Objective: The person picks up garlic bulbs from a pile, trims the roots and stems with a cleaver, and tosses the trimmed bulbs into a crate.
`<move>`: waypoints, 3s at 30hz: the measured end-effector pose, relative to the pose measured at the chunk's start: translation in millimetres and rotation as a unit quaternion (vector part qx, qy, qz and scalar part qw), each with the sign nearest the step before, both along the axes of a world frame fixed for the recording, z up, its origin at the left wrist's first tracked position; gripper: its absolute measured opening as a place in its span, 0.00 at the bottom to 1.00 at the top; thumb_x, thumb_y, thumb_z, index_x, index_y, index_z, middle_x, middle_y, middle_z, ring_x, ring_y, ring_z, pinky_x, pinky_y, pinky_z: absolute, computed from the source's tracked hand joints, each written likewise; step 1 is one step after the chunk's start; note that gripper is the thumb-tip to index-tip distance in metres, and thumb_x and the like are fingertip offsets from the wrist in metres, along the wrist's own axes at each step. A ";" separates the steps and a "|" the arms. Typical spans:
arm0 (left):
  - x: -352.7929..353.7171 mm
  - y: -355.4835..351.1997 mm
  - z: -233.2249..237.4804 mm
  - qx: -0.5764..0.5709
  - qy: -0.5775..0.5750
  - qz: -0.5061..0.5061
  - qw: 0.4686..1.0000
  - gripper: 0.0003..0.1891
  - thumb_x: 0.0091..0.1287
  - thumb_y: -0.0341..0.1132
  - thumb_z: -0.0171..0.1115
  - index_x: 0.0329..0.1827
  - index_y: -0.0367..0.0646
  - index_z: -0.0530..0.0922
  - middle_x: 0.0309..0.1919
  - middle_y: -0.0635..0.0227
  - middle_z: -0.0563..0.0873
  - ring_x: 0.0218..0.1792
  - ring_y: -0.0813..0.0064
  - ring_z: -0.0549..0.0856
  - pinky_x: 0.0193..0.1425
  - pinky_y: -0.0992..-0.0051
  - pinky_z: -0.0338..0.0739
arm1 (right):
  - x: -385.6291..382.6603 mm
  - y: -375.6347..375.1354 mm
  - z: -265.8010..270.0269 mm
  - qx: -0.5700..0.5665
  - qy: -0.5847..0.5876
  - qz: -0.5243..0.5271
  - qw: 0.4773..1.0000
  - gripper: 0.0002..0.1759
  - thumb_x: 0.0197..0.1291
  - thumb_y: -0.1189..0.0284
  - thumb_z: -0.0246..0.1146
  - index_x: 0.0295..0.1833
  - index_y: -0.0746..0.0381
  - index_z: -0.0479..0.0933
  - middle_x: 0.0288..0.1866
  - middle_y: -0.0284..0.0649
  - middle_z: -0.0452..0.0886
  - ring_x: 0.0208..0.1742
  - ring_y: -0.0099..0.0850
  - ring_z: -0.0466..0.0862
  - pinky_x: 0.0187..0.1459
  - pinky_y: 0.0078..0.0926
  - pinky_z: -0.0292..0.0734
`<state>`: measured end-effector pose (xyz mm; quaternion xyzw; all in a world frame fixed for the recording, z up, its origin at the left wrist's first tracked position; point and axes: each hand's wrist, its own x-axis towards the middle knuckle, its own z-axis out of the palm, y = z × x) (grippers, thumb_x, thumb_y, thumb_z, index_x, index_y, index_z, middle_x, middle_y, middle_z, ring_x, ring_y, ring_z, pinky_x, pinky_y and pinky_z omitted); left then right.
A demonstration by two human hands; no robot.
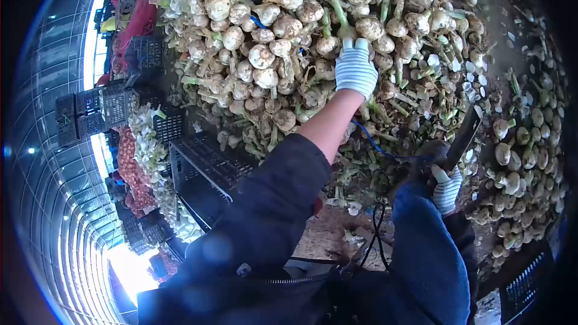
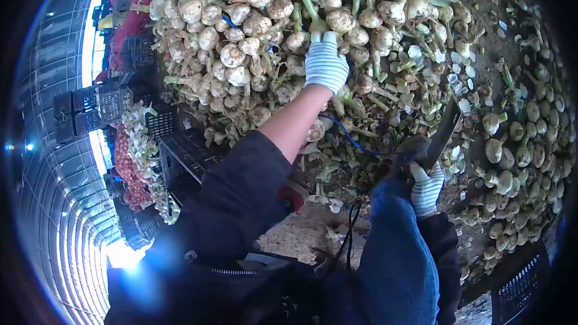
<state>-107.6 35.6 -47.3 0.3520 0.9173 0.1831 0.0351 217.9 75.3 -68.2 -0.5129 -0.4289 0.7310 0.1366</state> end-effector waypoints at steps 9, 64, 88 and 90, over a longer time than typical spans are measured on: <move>90.6 -61.8 67.9 0.371 -0.570 0.052 0.731 0.31 0.60 0.14 0.59 0.65 0.42 0.61 0.53 0.62 0.77 0.51 0.74 0.81 0.53 0.75 0.80 | -30.9 18.7 57.3 -0.040 0.110 0.040 0.992 0.22 0.60 0.58 0.63 0.51 0.66 0.79 0.24 0.30 0.75 0.20 0.19 0.72 0.23 0.17 0.65; 139.4 -84.0 101.7 0.280 -0.342 -0.026 0.897 0.47 0.39 0.40 0.84 0.62 0.43 0.62 0.53 0.57 0.72 0.52 0.61 0.77 0.53 0.63 0.77 | -18.6 32.0 69.2 0.293 0.037 0.228 0.928 0.08 0.58 0.83 0.58 0.41 0.65 0.80 0.30 0.32 0.81 0.32 0.18 0.78 0.37 0.18 0.74; 142.4 -89.7 108.1 0.492 -0.741 0.051 0.455 0.32 0.54 0.19 0.62 0.64 0.49 0.67 0.59 0.56 0.77 0.57 0.59 0.81 0.52 0.73 0.79 | -42.8 19.8 58.7 0.250 0.104 0.265 0.926 0.06 0.52 0.79 0.59 0.37 0.65 0.79 0.20 0.37 0.75 0.23 0.23 0.73 0.27 0.25 0.67; 141.2 -86.4 110.0 0.531 -0.742 0.001 0.409 0.33 0.55 0.23 0.67 0.64 0.54 0.67 0.63 0.53 0.74 0.60 0.56 0.79 0.55 0.71 0.80 | -7.1 18.4 17.5 0.202 -0.034 0.305 0.930 0.06 0.52 0.78 0.62 0.37 0.67 0.78 0.20 0.39 0.75 0.24 0.22 0.73 0.29 0.25 0.70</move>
